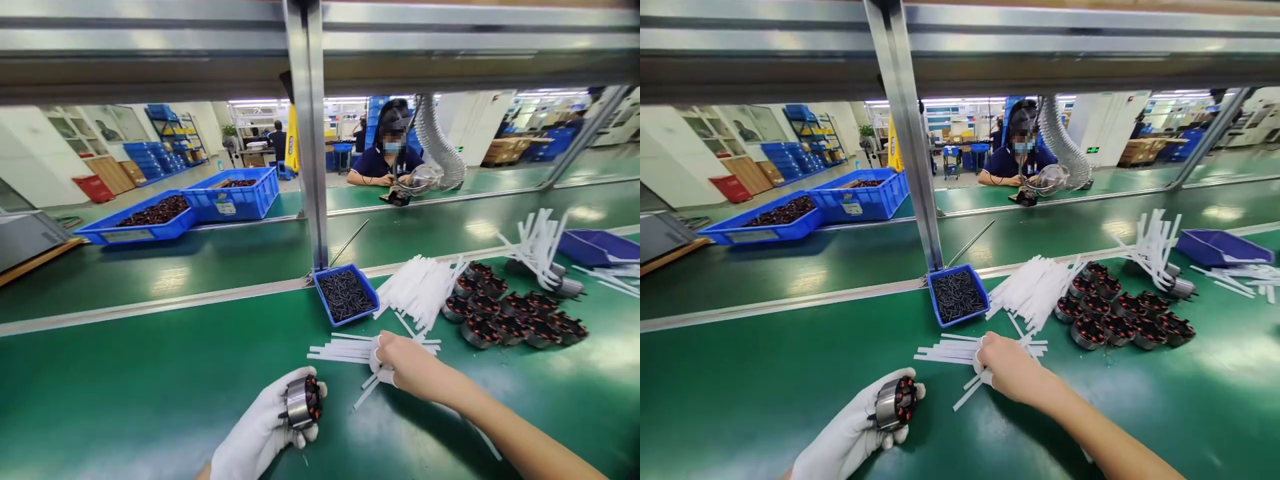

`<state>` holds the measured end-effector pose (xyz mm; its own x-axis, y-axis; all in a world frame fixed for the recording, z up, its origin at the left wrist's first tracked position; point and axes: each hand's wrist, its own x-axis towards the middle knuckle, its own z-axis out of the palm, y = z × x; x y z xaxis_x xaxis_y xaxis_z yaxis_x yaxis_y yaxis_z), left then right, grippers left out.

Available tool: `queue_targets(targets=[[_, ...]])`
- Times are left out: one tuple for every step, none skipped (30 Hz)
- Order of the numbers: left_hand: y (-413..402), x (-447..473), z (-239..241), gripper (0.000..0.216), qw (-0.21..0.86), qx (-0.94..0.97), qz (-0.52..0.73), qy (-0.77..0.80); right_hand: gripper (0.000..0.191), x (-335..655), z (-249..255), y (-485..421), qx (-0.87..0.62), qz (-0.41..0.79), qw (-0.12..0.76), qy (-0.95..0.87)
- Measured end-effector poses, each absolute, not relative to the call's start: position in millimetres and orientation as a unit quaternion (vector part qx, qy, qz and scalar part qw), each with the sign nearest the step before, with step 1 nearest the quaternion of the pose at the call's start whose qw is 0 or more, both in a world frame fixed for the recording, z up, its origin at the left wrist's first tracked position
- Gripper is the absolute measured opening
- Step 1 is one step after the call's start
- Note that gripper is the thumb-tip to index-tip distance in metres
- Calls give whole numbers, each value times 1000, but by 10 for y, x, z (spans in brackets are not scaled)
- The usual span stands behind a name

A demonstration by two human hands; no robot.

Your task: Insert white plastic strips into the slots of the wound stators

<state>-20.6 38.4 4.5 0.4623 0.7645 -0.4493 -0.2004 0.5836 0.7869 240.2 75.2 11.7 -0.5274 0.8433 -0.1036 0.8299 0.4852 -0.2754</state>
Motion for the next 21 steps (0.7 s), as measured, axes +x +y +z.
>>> queue_targets(targets=[[392, -199, 43, 39, 791, 331, 305, 414, 20, 2400, 125, 735, -489, 159, 42, -856], [399, -190, 42, 38, 795, 325, 305, 411, 17, 2392, 138, 712, -492, 179, 70, -849], [404, -178, 40, 38, 800, 319, 305, 407, 14, 2377, 154, 683, -490, 205, 104, -841], [407, -164, 38, 38, 805, 312, 306, 400, 13, 2356, 169, 652, -485, 230, 141, -832], [407, -151, 37, 38, 811, 307, 307, 392, 12, 2329, 179, 621, -476, 249, 176, -825], [405, -139, 37, 38, 817, 302, 308, 382, 12, 2299, 181, 591, -462, 258, 204, -824], [400, -129, 39, 38, 822, 299, 307, 374, 12, 2266, 175, 563, -448, 258, 230, -824], [395, -121, 42, 38, 827, 297, 304, 368, 12, 2233, 159, 540, -435, 252, 257, -825], [388, -113, 48, 37, 830, 298, 299, 364, 13, 2199, 136, 520, -423, 244, 281, -826], [381, -104, 56, 36, 833, 299, 292, 363, 13, 2166, 105, 504, -409, 239, 304, -827], [373, -93, 65, 36, 835, 301, 285, 363, 13, 2133, 71, 491, -395, 236, 324, -827], [364, -80, 74, 36, 837, 303, 279, 361, 13, 2099, 35, 479, -382, 235, 340, -826], [354, -63, 83, 35, 837, 306, 275, 360, 12, 2063, -1, 467, -374, 235, 352, -825], [344, -45, 90, 34, 837, 309, 274, 360, 12, 2027, -35, 456, -368, 233, 359, -826], [333, -25, 96, 33, 833, 315, 275, 362, 12, 1990, -65, 444, -367, 229, 362, -826], [324, -5, 98, 31, 827, 322, 279, 367, 12, 1954, -90, 433, -369, 225, 362, -826], [316, 12, 98, 29, 819, 331, 283, 374, 13, 1923, -109, 423, -370, 222, 360, -827], [311, 25, 94, 27, 809, 341, 287, 384, 14, 1897, -121, 414, -370, 223, 356, -828], [309, 32, 87, 27, 798, 349, 290, 396, 15, 1881, -127, 407, -369, 229, 349, -830], [310, 34, 79, 27, 789, 355, 292, 407, 15, 1876, -126, 401, -370, 237, 340, -831], [314, 31, 70, 29, 782, 359, 293, 417, 16, 1882, -119, 396, -377, 245, 327, -831]])
